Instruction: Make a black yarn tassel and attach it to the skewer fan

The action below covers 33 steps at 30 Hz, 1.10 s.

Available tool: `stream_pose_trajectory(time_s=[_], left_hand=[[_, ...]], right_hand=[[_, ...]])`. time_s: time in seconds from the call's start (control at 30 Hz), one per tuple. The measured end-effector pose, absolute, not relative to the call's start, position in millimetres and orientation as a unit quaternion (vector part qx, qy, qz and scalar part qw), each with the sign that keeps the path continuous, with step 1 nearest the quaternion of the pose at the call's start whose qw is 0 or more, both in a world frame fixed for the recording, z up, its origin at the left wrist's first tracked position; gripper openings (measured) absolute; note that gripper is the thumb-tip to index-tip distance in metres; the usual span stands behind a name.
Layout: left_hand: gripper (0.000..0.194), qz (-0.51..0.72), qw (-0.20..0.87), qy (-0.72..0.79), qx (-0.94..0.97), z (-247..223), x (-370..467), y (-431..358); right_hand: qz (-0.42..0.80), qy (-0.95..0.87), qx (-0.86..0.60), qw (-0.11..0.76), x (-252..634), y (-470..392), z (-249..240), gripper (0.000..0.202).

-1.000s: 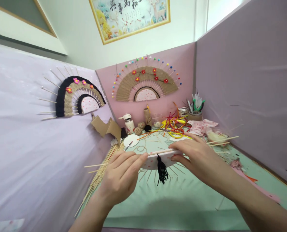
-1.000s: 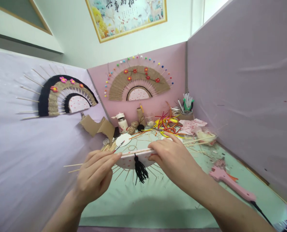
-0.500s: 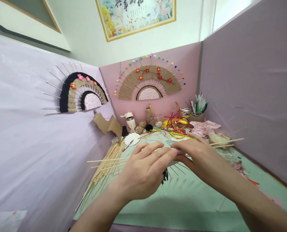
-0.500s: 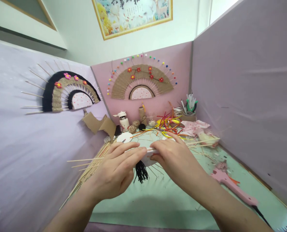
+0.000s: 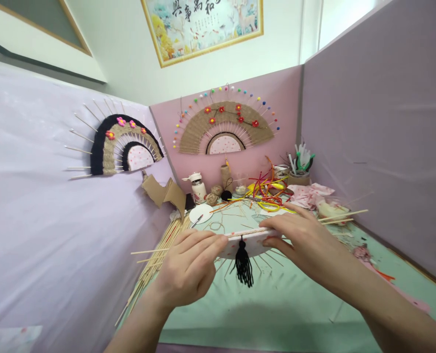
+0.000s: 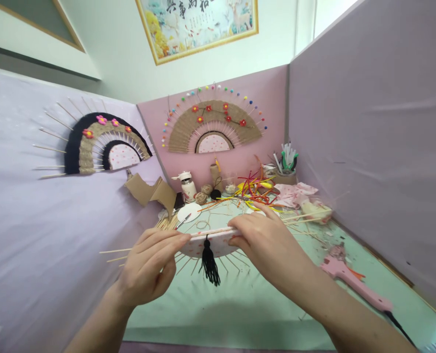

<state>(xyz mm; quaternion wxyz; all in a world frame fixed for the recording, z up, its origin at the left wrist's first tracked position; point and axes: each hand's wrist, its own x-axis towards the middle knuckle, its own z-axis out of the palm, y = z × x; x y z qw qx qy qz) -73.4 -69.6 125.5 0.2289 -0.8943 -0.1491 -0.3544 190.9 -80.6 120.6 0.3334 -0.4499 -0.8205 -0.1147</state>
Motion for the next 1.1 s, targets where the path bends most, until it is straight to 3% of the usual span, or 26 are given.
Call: stream_pose_trajectory(time_s=[0.17,0.27,0.37,0.5,0.57,0.7,0.77,0.9,1.1], left_hand=[[0.053,-0.389,0.291,-0.185,-0.854,120.2,-100.9,-73.2],[0.047,-0.491,0.354,-0.257,-0.753,112.1,-118.1,-83.8],[0.035,-0.615,0.330,-0.322,-0.639,92.6,-122.1,-99.4],[0.023,-0.721,0.121,-0.348,-0.587,55.4,-92.4,-115.2],[0.023,-0.683,-0.027,-0.391,-0.616,40.8,-69.2,-116.1],[0.044,-0.610,-0.406,-0.396,-0.553,34.5,-30.0,-102.2],[0.051,-0.625,-0.524,-0.353,-0.459,40.4,-16.3,-90.1],[0.037,-0.656,-0.618,-0.300,-0.313,49.0,3.6,-66.5],[0.023,-0.665,-0.659,-0.311,-0.164,28.6,3.6,-44.6]], right_hand=[[-0.119,-0.820,-0.447,0.338,194.1,-80.1,118.5,0.007],[-0.139,-0.817,-0.437,0.349,196.4,-77.9,115.0,0.008],[-0.170,-0.808,-0.424,0.372,196.1,-75.8,111.9,0.010],[-0.222,-0.786,-0.405,0.410,190.5,-75.3,107.7,0.011],[-0.248,-0.771,-0.402,0.427,186.0,-74.4,101.7,0.010],[-0.292,-0.735,-0.404,0.459,176.3,-67.6,75.7,0.012],[-0.305,-0.718,-0.407,0.474,172.1,-63.0,58.2,0.014],[-0.299,-0.718,-0.420,0.468,163.4,-58.2,26.2,0.017],[-0.201,-0.763,-0.459,0.409,144.5,-65.5,1.0,0.021]])
